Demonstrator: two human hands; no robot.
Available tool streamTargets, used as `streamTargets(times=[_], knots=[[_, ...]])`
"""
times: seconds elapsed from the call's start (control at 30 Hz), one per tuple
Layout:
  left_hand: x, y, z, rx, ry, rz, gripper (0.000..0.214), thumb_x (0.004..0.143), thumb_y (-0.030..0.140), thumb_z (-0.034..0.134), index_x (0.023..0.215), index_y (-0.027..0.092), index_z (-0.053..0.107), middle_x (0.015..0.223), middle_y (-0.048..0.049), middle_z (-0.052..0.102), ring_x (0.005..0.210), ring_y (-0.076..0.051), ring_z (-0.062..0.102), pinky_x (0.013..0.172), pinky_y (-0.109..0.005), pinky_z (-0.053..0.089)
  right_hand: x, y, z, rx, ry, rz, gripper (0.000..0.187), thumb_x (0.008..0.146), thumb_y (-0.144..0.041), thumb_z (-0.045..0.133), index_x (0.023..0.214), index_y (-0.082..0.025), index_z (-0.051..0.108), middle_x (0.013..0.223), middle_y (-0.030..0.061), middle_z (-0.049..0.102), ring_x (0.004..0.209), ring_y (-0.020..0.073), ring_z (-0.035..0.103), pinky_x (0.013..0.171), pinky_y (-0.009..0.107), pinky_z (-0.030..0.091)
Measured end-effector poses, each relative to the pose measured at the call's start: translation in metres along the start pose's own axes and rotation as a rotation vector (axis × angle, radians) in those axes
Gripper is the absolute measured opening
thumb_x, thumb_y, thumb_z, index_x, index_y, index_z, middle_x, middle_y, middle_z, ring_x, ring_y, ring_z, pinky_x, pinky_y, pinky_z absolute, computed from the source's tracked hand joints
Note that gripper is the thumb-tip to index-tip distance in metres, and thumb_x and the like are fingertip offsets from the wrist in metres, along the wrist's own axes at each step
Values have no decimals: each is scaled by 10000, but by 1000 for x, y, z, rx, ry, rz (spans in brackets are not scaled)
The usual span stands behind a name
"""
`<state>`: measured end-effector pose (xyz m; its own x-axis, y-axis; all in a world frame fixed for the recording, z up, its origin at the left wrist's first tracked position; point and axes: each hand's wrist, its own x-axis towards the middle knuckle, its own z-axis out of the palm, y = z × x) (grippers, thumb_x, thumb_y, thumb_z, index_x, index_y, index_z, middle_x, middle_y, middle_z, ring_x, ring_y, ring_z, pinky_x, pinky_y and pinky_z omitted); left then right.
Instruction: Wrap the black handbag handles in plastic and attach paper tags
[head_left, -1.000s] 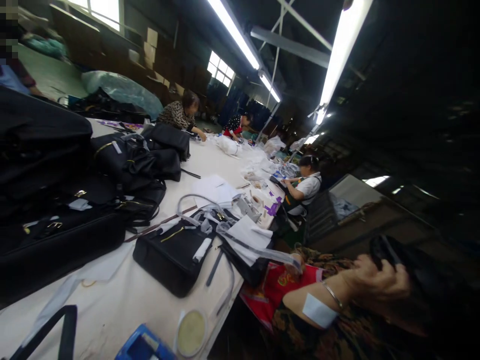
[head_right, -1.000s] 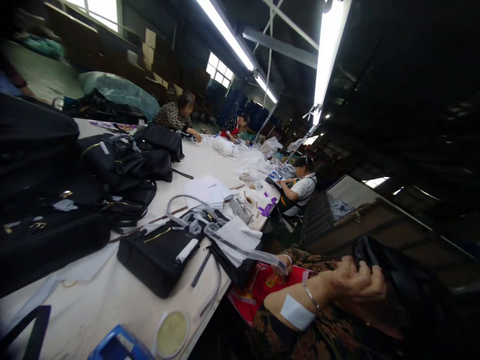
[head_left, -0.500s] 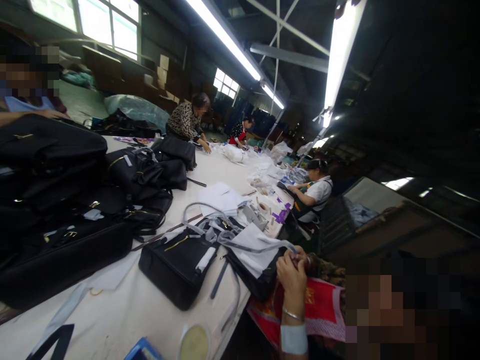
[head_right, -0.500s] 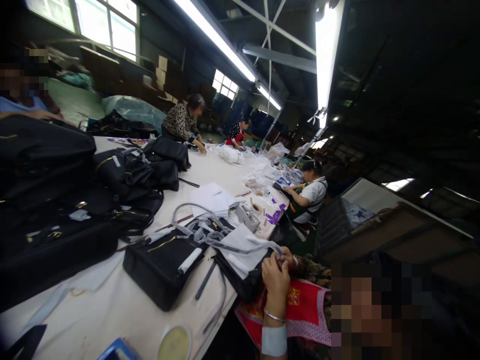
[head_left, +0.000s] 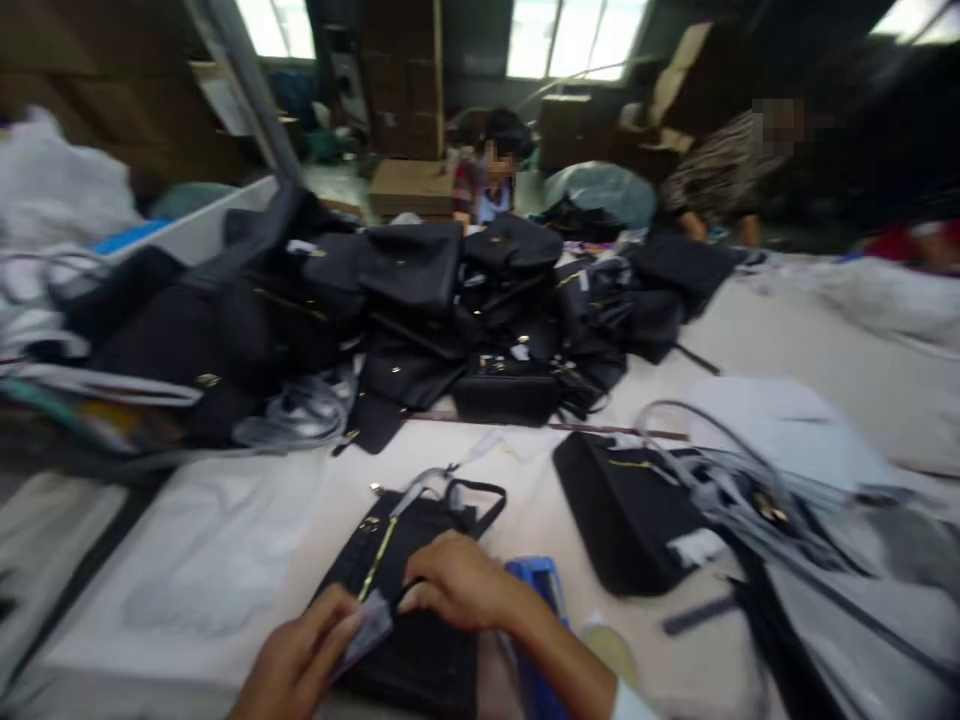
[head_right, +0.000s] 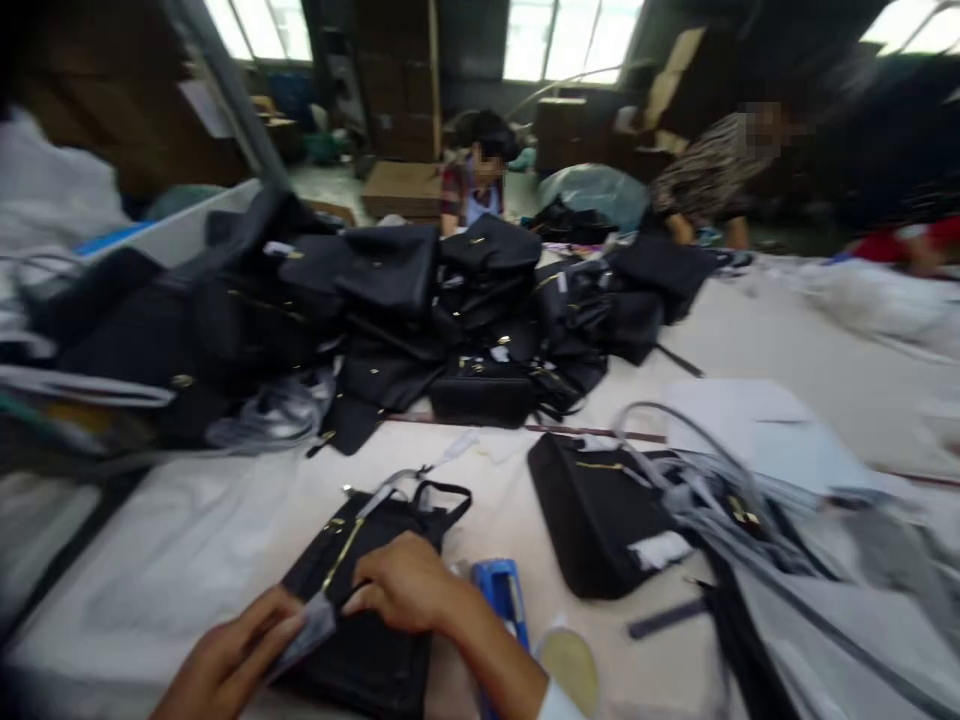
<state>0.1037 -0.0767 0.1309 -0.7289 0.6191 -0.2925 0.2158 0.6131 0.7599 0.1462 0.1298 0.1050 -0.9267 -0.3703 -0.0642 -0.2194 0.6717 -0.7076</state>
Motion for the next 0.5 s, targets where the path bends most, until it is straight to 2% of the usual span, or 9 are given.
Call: streamTargets(times=[0.07, 0.13, 0.23, 0.33, 0.43, 0.5], knots=[[-7, -10, -11, -2, -7, -62, 342, 926, 477, 392, 754, 229, 552, 662, 45, 571, 638, -139, 567, 591, -207, 414, 12, 0, 12, 21, 11, 0, 199, 900, -371, 551, 941, -200, 642, 905, 19, 711, 888, 174, 637, 803, 271, 403], [-5, -12, -8, -11, -11, -91, 322, 937, 458, 375, 769, 230, 529, 678, 43, 561, 655, -138, 563, 602, -207, 403, 10, 4, 14, 33, -11, -5, 196, 900, -367, 547, 966, -205, 637, 927, 27, 711, 896, 181, 634, 813, 277, 390], [1, -14, 0, -58, -58, -117, 307, 946, 456, 346, 793, 239, 499, 707, 38, 569, 673, -142, 581, 598, -202, 420, 2, 13, 7, 45, -78, -4, 316, 873, -468, 560, 1066, -223, 615, 963, 32, 711, 936, 200, 630, 857, 295, 384], [5, -22, 0, -16, -74, -109, 280, 951, 447, 333, 824, 253, 490, 723, 35, 583, 672, -144, 598, 607, -200, 440, 1, 29, -4, 26, -139, 18, 438, 813, -542, 608, 1119, -229, 600, 1006, 39, 712, 971, 219, 632, 907, 323, 366], [8, -33, -4, 101, -16, -44, 245, 945, 430, 355, 840, 264, 501, 712, 36, 605, 650, -146, 611, 627, -200, 453, 4, 42, -11, -23, -171, 28, 388, 832, -537, 586, 1054, -221, 627, 974, 40, 718, 945, 211, 645, 782, 276, 396], [11, -40, -5, 132, -24, 5, 237, 942, 425, 361, 845, 270, 513, 715, 37, 622, 645, -145, 627, 624, -190, 464, 6, 42, -12, -65, -156, 38, 374, 834, -535, 582, 1029, -219, 629, 951, 38, 720, 928, 206, 651, 700, 256, 391]])
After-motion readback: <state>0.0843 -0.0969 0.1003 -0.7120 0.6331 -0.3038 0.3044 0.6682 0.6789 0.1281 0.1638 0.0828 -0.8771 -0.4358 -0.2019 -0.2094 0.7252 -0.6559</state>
